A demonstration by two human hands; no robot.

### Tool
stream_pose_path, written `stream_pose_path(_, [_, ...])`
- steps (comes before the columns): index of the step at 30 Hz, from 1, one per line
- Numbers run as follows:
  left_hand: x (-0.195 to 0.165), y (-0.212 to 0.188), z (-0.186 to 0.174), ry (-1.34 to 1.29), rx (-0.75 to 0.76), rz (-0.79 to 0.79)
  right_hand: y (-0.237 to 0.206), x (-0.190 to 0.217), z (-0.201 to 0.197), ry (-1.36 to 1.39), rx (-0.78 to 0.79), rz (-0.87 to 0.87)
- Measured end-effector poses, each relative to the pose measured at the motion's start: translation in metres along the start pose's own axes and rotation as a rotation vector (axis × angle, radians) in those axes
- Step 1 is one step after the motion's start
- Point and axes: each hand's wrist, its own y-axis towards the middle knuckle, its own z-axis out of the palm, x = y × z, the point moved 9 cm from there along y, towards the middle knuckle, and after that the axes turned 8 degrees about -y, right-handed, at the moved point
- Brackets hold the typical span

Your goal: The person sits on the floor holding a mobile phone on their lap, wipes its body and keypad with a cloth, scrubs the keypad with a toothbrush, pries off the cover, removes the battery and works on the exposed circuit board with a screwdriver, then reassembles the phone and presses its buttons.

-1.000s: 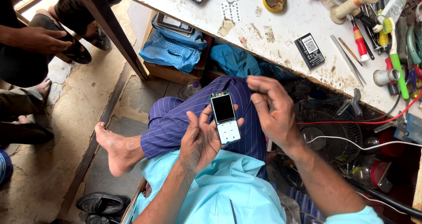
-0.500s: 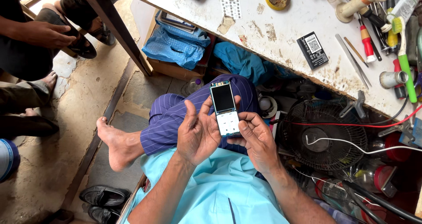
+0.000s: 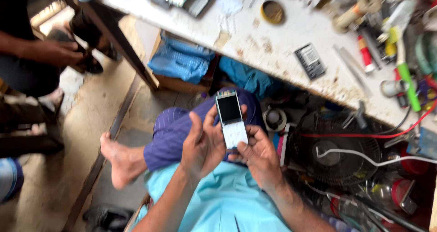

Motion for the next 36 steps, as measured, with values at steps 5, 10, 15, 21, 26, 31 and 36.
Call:
stream_pose_path(5, [-0.006, 0.020, 0.028, 0.342, 0.018, -0.006, 0.006, 0.035, -0.006, 0.044, -0.089, -0.168])
stream_pose_path(10, [-0.012, 0.053, 0.043, 0.544, 0.034, -0.036, 0.025, 0.073, -0.017, 0.105, -0.206, -0.314])
stream_pose_path(15, [-0.032, 0.067, 0.043, 0.743, -0.007, -0.015, 0.042, 0.087, -0.028, 0.151, -0.314, -0.353])
stream_pose_path(21, [-0.107, 0.071, 0.071, 1.258, -0.079, 0.318, 0.052, 0.086, -0.035, 0.166, -0.358, -0.351])
stream_pose_path(26, [-0.182, 0.088, 0.101, 1.629, -0.313, 0.474, 0.060, 0.086, -0.036, 0.190, -0.407, -0.356])
stream_pose_path(31, [-0.179, 0.121, 0.147, 2.300, -0.109, 0.873, 0.062, 0.088, -0.036, 0.206, -0.428, -0.342])
stream_pose_path(36, [-0.155, 0.157, 0.125, 2.712, -0.151, 0.767, 0.057, 0.053, -0.040, 0.300, -0.411, -0.170])
